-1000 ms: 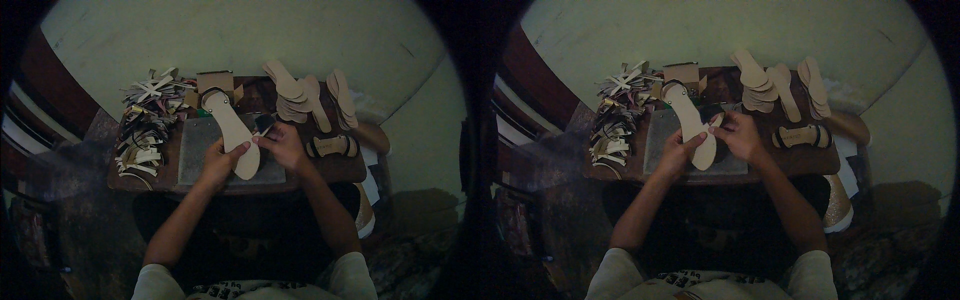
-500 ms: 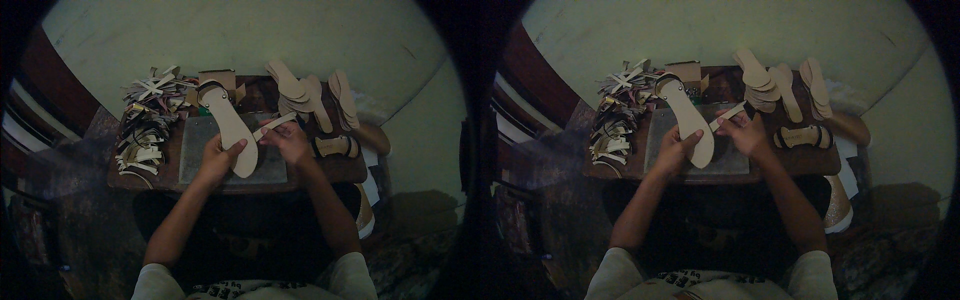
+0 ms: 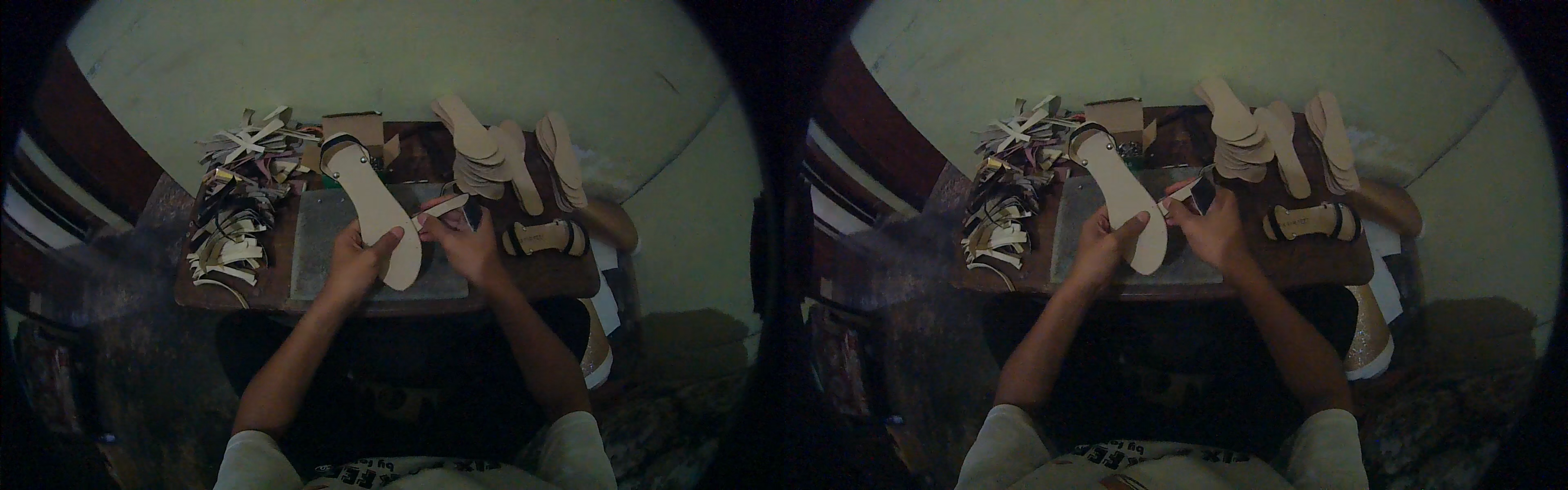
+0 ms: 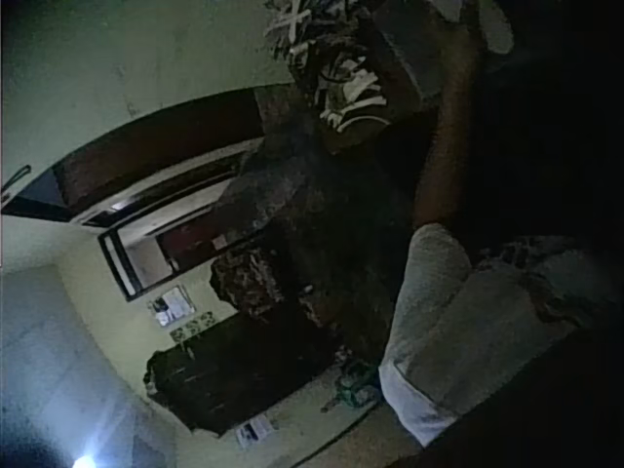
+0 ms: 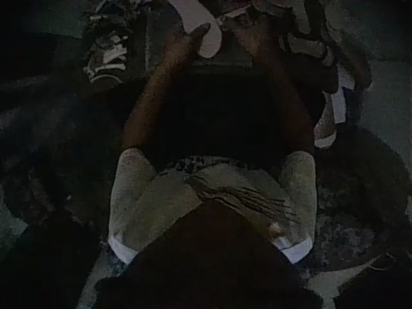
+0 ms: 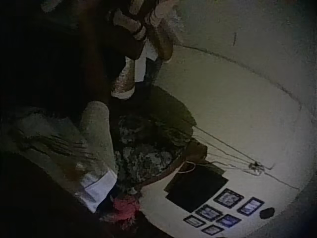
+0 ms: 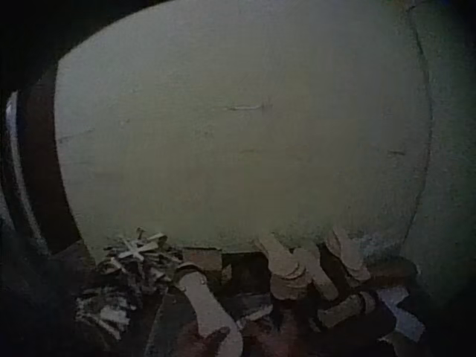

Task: The person assembles a sandal by attaching black straps to a beige sole using small metal fasteners. They pick up a sole, place a strap across it, and secure it with fasteners, repeating the process for multiple straps.

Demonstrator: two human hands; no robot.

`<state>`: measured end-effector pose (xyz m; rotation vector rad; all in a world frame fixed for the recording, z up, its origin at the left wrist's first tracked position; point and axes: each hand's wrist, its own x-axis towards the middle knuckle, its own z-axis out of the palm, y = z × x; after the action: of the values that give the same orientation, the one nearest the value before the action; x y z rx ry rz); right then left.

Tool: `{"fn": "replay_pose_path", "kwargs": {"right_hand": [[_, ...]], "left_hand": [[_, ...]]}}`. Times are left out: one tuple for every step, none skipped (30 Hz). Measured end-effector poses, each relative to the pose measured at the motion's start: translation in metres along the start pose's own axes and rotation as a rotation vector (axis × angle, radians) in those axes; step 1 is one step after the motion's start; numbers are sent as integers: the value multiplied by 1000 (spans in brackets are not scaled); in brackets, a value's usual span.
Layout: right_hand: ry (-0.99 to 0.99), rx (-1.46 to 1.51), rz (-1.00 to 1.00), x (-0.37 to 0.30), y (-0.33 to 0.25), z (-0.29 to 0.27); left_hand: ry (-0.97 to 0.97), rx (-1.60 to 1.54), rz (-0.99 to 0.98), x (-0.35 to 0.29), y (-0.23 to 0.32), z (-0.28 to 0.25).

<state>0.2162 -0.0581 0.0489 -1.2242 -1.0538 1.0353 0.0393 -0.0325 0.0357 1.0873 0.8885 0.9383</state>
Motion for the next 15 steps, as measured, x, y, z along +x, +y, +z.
{"fn": "replay_pose_path", "kwargs": {"right_hand": [[7, -6, -29, -1, 1, 1], [10, -9, -59, -1, 2, 2], [13, -12, -89, -1, 3, 4], [23, -1, -82, -2, 3, 5], [37, 8, -74, -3, 3, 5], [50, 16, -67, -4, 3, 6], [56, 1, -57, -3, 3, 6], [61, -11, -47, -3, 2, 6], [65, -24, -36, -3, 1, 6], [63, -10, -52, -3, 2, 7], [63, 3, -68, -3, 3, 7], [63, 16, -84, -4, 3, 7], [72, 20, -71, -4, 3, 7], [82, 24, -57, -4, 2, 8], [93, 28, -43, -4, 1, 8]], "left_hand": [[7, -2, 3, -1, 2, 2], [17, -1, 8, -1, 3, 2], [8, -17, 7, -1, 2, 0], [-2, -32, 5, 1, -2, -3], [-16, -49, 3, 1, -2, -3], [-25, -48, 4, 1, -2, -4], [-33, -47, 5, 1, -1, -4], [-40, -44, 7, 0, 0, -4], [-37, -35, 11, 0, 0, -4], [-35, -26, 15, 0, -1, -4], [-35, -17, 19, 1, -2, -4], [-34, -16, 17, 0, -1, -3], [-33, -14, 15, 0, 0, -3], [-32, -12, 13, 0, 0, -2], [-47, -34, -3, 1, 0, -2]]}}
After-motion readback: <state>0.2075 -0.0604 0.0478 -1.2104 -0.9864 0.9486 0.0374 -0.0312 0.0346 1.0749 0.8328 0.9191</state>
